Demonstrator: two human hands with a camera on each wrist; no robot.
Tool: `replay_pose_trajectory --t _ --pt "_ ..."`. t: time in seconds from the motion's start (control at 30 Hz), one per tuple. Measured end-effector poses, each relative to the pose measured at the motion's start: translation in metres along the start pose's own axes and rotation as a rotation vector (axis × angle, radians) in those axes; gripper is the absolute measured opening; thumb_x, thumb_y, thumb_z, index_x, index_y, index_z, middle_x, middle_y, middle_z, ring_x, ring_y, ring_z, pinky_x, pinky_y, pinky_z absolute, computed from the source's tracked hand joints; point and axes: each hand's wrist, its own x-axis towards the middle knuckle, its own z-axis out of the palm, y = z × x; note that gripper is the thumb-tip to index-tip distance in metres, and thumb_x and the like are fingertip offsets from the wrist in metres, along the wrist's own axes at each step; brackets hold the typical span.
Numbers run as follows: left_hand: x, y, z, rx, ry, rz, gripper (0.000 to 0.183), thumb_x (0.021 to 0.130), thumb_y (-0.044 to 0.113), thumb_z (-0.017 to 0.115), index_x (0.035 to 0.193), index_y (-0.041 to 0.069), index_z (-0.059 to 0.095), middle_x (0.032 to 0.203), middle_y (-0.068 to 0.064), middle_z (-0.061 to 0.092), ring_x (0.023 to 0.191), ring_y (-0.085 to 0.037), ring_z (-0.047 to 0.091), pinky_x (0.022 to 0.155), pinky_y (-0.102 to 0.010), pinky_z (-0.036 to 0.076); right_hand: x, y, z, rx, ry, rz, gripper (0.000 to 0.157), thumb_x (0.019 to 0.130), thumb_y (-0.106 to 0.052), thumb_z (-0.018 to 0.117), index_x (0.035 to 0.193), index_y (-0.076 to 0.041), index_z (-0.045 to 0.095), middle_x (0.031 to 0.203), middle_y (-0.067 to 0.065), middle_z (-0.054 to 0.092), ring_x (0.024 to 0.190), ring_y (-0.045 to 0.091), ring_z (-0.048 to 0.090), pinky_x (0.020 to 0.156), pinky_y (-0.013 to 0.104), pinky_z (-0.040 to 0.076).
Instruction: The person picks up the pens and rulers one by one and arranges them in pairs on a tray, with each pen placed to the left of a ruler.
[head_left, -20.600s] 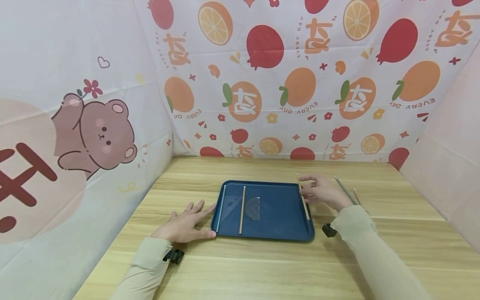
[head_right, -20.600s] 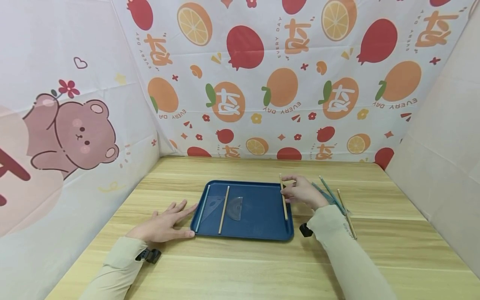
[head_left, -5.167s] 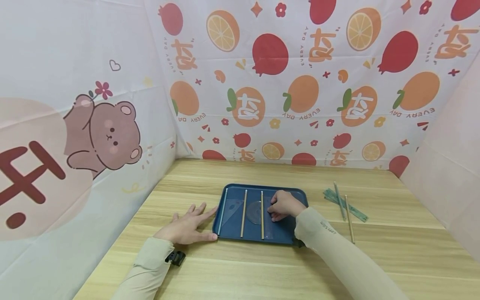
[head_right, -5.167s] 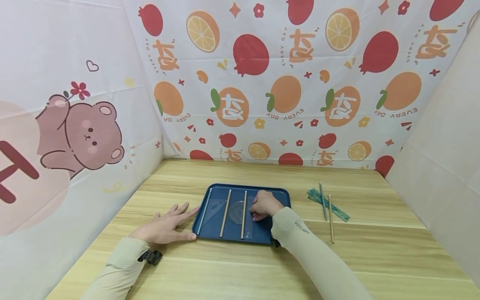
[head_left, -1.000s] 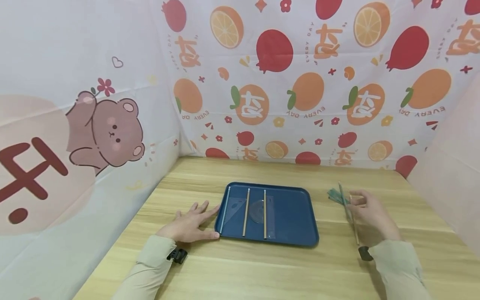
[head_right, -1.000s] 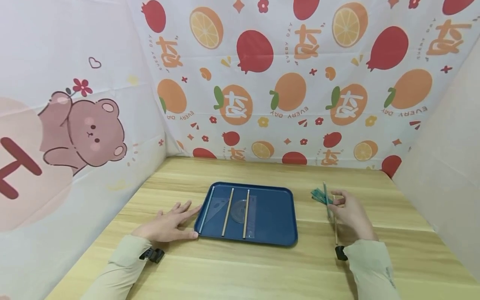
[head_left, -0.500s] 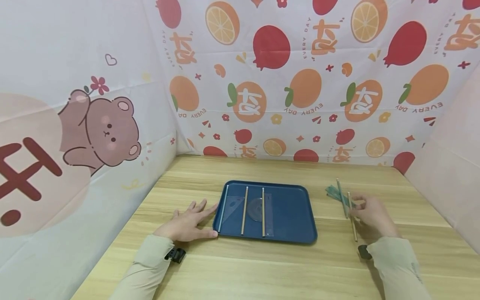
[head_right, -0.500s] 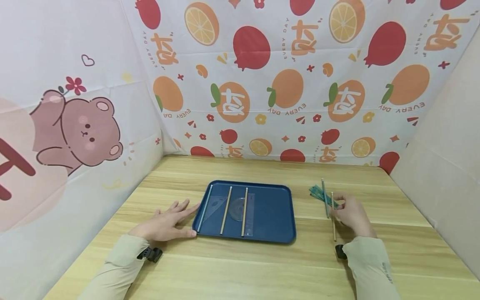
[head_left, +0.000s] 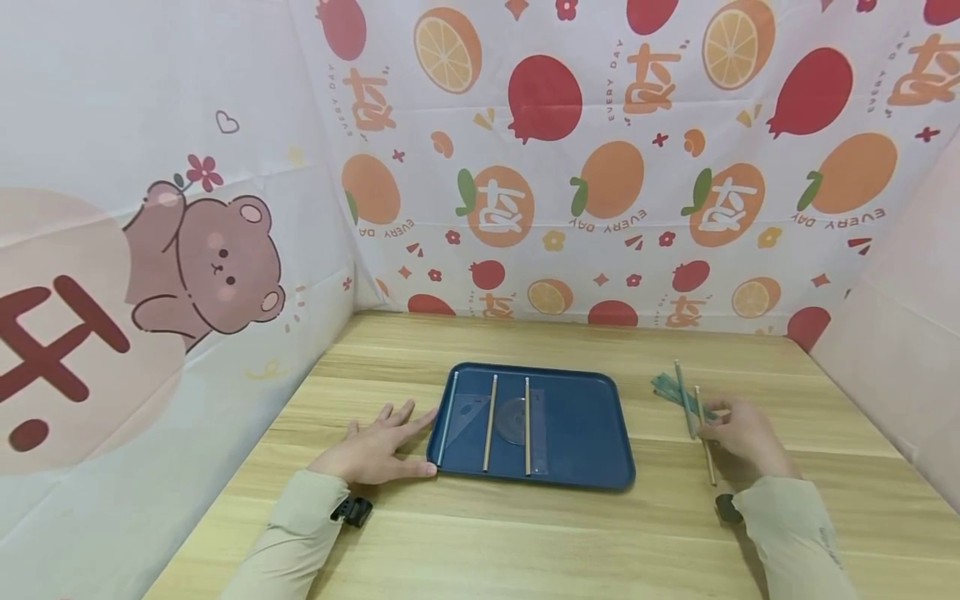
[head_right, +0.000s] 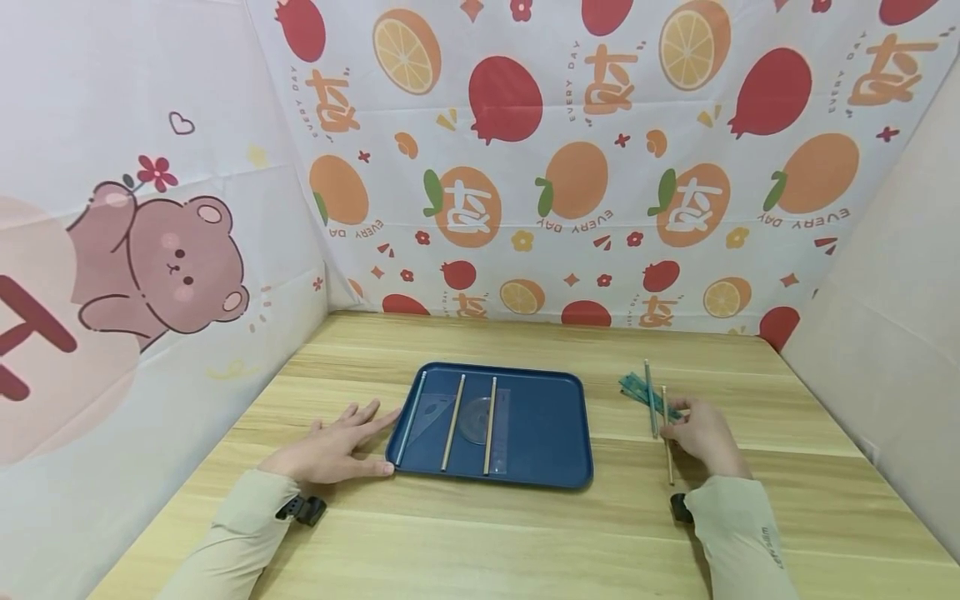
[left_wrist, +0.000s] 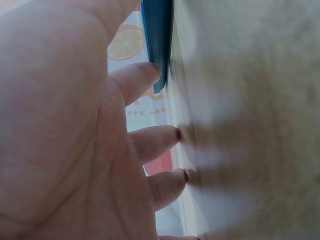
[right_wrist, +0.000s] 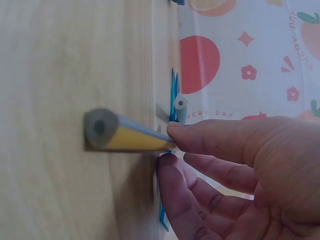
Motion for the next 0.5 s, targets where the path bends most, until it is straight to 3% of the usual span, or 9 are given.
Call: replay_pose_trajectory --t 0.1,0.5 --pt "-0.0001 0.0008 -0.0003 -0.004 0.0 0.0 0.094 0.093 0.069 0.072 0.17 0.031 0.034 0.178 -0.024 0.02 0.161 -0.06 0.014 0.111 -0.095 0.006 -0.0006 -0.0002 0.0007 0.0 0.0 0.002 0.058 0.096 -0.014 0.075 0.138 0.019 0.053 0.105 0.029 0.074 0.085 0.025 0.073 0.08 0.049 0.059" --pt "0.0006 -0.0012 -0.0004 -0.003 -0.002 -0.005 0.095 0.093 0.069 0.072 0.17 0.031 0.034 0.178 -0.024 0.018 0.162 -0.06 0.013 0.112 -0.095 0.005 -0.0028 0.0021 0.0009 0.076 -0.02 0.045 0.054 0.096 -0.005 0.07 0.138 0.023 0.051 0.107 0.035 0.072 0.078 0.022 0.076 0.073 0.037 0.064"
